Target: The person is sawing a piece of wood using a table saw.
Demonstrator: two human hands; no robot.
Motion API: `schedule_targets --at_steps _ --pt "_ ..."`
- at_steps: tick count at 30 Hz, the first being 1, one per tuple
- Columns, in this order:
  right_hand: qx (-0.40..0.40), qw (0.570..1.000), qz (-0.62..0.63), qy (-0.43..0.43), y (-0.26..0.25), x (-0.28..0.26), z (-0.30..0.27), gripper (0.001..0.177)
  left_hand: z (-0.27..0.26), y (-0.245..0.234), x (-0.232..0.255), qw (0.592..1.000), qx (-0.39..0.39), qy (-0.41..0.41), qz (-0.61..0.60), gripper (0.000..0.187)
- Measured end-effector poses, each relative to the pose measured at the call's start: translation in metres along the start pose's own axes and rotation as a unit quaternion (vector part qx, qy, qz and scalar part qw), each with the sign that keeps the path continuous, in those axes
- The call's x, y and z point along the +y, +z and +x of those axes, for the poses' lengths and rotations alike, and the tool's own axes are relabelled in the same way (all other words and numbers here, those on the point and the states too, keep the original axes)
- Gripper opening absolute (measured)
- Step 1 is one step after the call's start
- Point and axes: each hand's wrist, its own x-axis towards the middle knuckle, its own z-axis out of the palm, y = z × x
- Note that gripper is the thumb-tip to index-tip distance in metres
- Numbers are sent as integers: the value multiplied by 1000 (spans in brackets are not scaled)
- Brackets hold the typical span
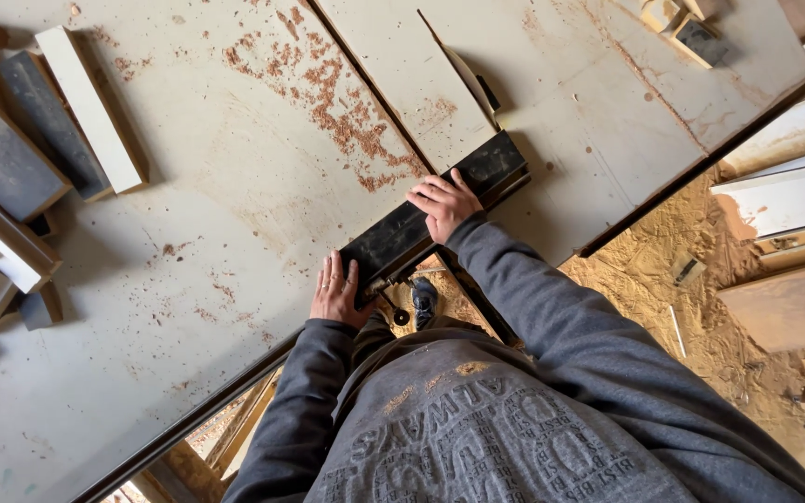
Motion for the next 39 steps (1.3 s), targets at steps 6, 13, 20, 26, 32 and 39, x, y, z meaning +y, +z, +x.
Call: schedule_targets --at_steps 6,13,20,26,32,39 --pt "-19 1000 11 7 12 8 -6 47 6 -1 1 998 -57 -5 15 91" --pt "-12 1000 17 9 7 5 -6 47 9 -11 8 998 -62 12 9 89" --pt "1 1000 8 9 10 6 -6 46 11 -11 7 995 -97 36 11 89" --pt "9 1000 9 12 3 3 -3 46 24 -21 23 996 -85 -4 4 99" --pt "19 1000 10 12 2 1 -2 47 30 -15 25 996 -83 -18 29 103" --pt "16 1000 7 15 4 3 -2 49 29 -16 25 998 -46 -1 33 97"
